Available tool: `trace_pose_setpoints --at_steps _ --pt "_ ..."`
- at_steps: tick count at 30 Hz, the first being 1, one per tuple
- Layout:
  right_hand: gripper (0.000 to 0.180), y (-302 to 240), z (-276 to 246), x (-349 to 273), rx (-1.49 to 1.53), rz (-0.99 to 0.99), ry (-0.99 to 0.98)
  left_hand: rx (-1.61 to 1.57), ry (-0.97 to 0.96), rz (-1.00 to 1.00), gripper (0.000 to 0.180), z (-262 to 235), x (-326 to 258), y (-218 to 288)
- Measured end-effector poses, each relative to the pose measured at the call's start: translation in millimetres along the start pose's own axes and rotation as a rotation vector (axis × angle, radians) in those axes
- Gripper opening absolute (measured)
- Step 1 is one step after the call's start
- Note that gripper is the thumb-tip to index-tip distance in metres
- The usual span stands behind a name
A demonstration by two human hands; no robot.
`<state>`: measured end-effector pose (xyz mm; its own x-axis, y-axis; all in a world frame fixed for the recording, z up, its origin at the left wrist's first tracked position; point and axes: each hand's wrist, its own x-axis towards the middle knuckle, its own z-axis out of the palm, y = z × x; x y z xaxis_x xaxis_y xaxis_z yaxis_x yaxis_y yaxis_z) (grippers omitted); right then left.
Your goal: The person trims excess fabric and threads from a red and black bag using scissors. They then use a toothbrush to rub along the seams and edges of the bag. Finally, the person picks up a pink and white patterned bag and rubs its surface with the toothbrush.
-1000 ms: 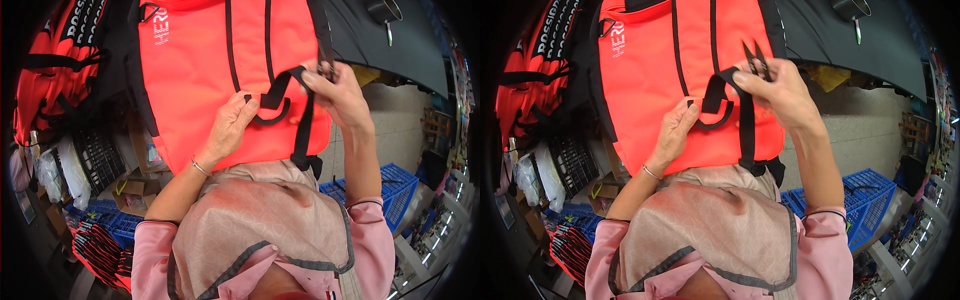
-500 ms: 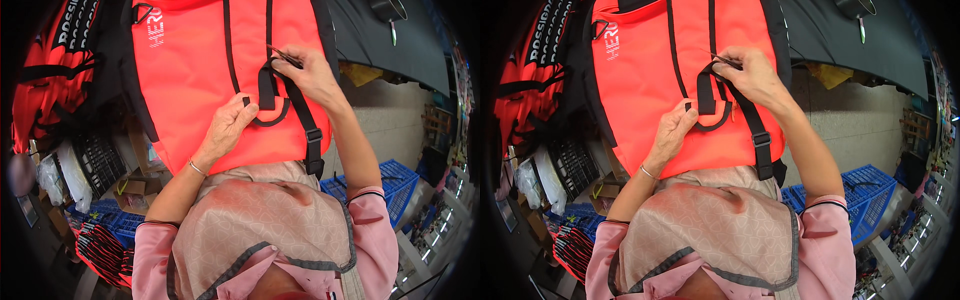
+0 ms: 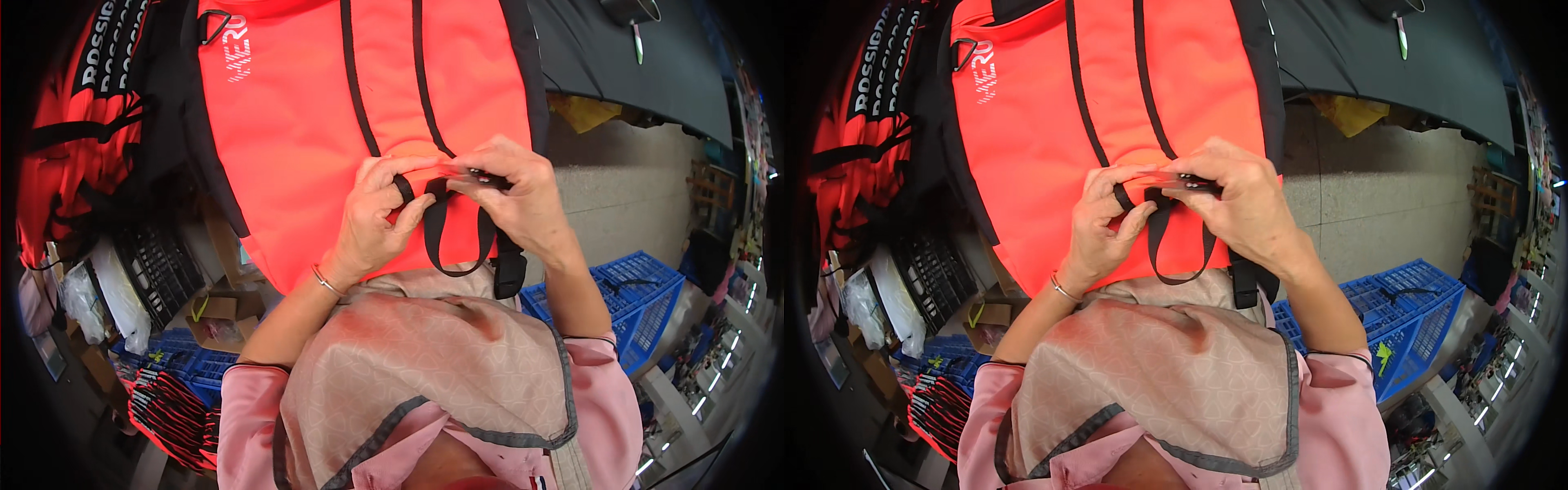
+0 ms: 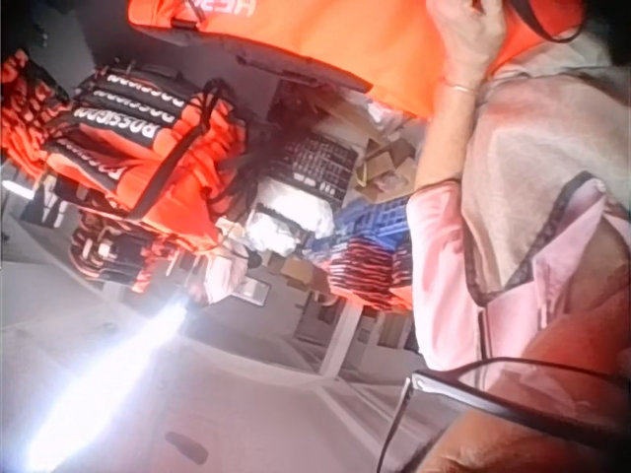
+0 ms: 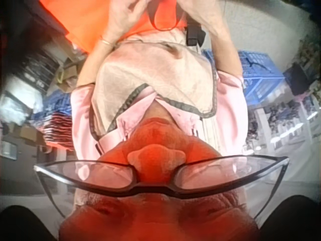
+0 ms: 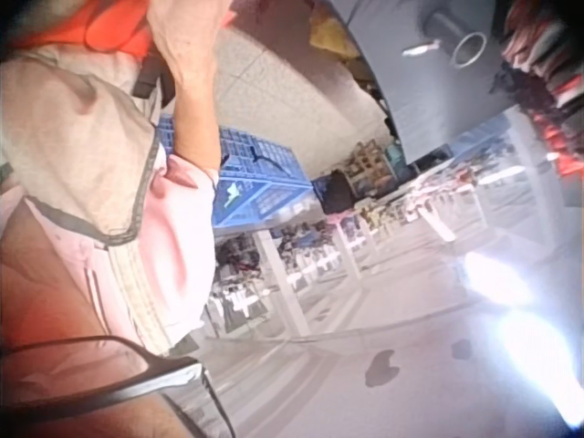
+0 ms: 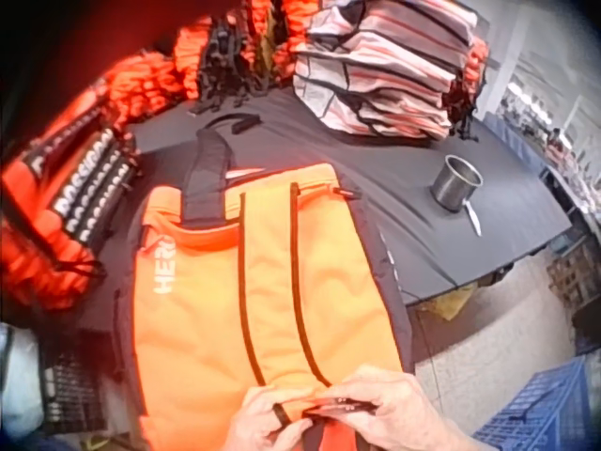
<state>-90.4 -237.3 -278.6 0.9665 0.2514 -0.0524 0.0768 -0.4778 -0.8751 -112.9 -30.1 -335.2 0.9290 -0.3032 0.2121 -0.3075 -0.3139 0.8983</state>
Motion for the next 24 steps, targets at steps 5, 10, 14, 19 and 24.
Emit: trace_pose_setpoints --at_steps 5,10,14,19,24 --pt "0.022 4 7 -1 0.01 -0.1 0.014 0.195 0.049 0.224 0.017 0 0 -8" --pt "0.019 -3 9 -3 -0.201 -0.161 -0.016 0.303 0.051 0.328 0.021 -3 2 -5" --pt "0.011 9 21 -3 -0.113 -0.074 0.057 0.397 0.055 0.378 0.017 -4 8 0" --pt "0.02 1 -1 3 0.453 0.255 0.165 0.447 0.06 0.362 0.012 -2 5 -8" --pt "0.017 6 -29 3 0.466 0.223 0.269 0.449 0.076 0.347 0.015 2 4 -9"
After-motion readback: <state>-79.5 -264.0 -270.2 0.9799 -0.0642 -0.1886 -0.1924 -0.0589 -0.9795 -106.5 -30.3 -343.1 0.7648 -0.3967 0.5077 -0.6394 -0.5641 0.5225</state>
